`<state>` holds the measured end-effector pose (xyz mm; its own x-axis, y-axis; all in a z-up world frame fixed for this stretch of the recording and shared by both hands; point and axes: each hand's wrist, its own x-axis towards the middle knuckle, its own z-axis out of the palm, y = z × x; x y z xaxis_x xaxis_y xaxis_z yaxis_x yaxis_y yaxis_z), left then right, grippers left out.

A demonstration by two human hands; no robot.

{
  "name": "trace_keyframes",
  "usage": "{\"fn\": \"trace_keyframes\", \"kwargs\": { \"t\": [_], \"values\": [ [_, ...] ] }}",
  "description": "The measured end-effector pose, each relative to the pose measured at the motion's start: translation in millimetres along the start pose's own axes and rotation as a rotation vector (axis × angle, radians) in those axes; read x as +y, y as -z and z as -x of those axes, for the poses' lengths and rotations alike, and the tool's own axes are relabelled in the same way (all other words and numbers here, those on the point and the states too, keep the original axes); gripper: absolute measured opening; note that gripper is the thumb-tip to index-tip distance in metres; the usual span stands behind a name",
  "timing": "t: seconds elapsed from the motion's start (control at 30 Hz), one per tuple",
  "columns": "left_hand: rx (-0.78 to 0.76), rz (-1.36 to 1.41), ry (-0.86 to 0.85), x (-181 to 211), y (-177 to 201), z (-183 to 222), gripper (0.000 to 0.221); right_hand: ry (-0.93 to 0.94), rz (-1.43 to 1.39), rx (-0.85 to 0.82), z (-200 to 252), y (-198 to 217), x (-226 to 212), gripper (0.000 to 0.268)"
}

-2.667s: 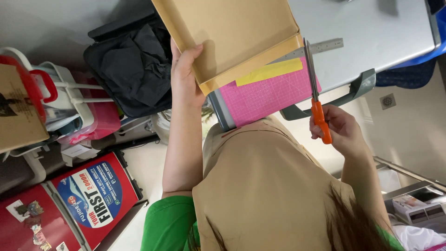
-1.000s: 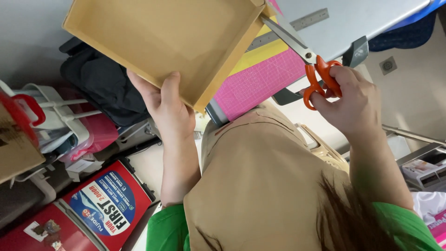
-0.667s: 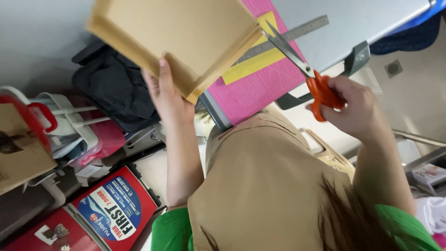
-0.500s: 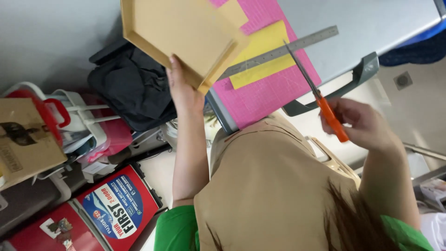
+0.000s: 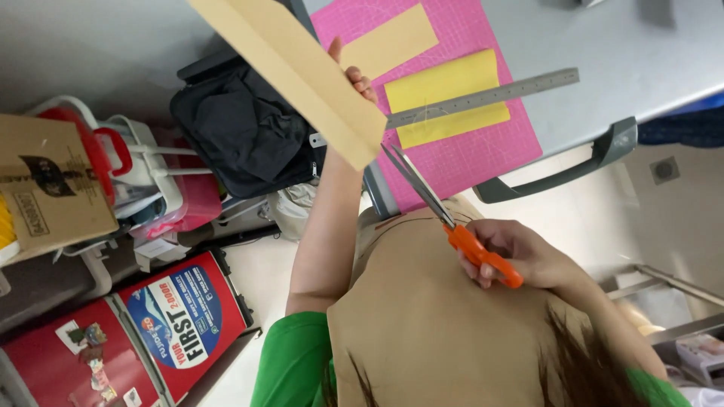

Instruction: Assembling a small cardboard box by folding, measuring, and cutting with scissors.

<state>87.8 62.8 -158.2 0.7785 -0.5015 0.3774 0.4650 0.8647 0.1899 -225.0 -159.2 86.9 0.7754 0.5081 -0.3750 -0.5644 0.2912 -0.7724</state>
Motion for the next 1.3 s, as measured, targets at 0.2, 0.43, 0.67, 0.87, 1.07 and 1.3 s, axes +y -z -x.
{"fn": "trace_keyframes", "kwargs": {
  "t": [0.2,0.43,0.67,0.87,1.07,1.3],
  "values": [
    [0.018,0.012,-0.011,2,-9,0,0.066,0.04,0.06,0.0,-3,0,3,0.054],
    [-0.179,0.065,-0.013,-1,-1,-13,0.064,-0.07,0.07,0.032,3,1,0,0.051],
    [-0.309,0.128,0.114,5,13,-31,0.061,-0.123,0.029,0.015,-4,0,5,0.054],
    [-0.241,0.037,0.143,-1,4,-31,0.062,-0.121,0.021,0.029,-10,-6,5,0.055],
    [-0.218,-0.006,0.058,-14,26,-34,0.077,-0.046,-0.018,-0.035,-13,-7,9,0.06],
    [-0.282,0.055,0.122,-17,0,-41,0.064,-0.017,0.012,-0.093,-19,-11,11,0.067]
  ]
}}
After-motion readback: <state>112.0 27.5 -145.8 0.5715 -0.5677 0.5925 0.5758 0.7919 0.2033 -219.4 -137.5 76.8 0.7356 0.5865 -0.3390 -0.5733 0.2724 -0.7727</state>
